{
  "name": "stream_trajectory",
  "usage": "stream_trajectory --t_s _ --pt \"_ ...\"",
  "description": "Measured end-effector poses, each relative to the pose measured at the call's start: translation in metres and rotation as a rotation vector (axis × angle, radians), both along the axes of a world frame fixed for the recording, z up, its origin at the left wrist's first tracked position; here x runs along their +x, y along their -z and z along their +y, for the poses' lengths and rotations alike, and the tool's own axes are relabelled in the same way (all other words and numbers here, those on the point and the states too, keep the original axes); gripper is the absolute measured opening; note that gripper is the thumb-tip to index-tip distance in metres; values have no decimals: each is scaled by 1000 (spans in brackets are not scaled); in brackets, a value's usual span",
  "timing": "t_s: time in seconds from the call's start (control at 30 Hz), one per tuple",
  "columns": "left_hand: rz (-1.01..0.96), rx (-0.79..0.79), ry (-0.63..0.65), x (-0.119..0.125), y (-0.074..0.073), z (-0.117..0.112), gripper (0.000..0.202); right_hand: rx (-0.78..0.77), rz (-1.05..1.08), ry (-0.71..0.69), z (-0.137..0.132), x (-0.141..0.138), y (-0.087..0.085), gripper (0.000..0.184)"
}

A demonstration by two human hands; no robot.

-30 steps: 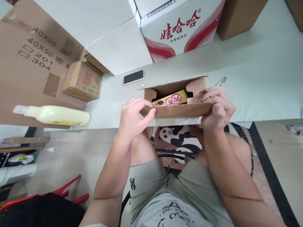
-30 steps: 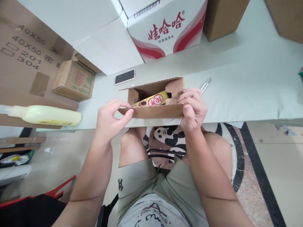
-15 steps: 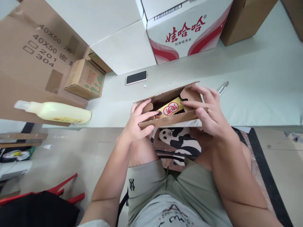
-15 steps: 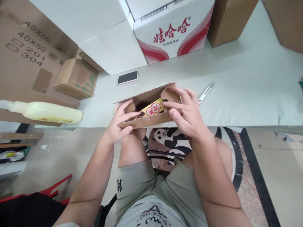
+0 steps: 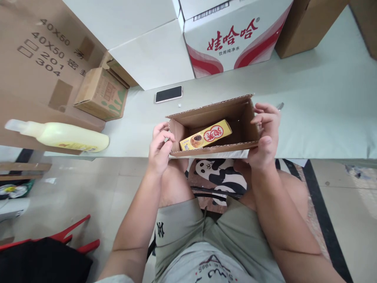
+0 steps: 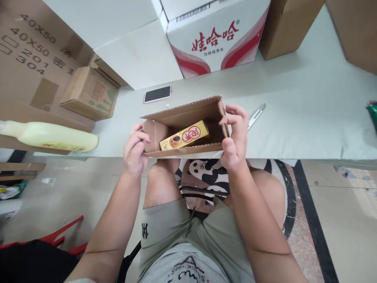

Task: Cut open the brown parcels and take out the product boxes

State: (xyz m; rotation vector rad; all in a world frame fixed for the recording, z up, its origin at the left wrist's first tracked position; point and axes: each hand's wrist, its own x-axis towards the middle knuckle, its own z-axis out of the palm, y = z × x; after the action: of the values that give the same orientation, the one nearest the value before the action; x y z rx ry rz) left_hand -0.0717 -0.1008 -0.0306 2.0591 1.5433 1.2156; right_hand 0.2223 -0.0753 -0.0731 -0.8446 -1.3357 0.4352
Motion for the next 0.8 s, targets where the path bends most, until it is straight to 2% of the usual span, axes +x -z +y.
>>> stream_trajectory --t_s 0.07,0.1,0.23,0.3,0.37,0.43,0.53,0.6,0.67,0.8 --pt "20 -34 -28 1 -10 1 45 -2 23 33 1 -3 3 49" --pt "36 -34 -29 4 -19 1 38 -13 14 41 1 -4 4 49" --pt "90 5 34 37 -78 6 6 -36 -28 58 1 -4 3 51" --pt "242 -118 170 64 -104 16 7 -32 -40 72 1 -3 3 51" --pt "486 -317 315 89 -117 33 4 -35 -48 82 1 -3 3 52" --pt "745 -456 337 110 -114 52 16 -49 -53 85 1 -4 4 53" --pt "943 -515 313 127 -95 71 33 -48 -31 64 0 -3 4 52" --pt "992 -492 285 130 -83 76 31 -29 -21 40 0 -3 3 51" --pt "1006 -464 252 127 -76 78 25 -17 -47 23 0 -2 2 53" --pt "917 -363 258 112 -82 78 27 -40 -87 0 2 -2 1 60"
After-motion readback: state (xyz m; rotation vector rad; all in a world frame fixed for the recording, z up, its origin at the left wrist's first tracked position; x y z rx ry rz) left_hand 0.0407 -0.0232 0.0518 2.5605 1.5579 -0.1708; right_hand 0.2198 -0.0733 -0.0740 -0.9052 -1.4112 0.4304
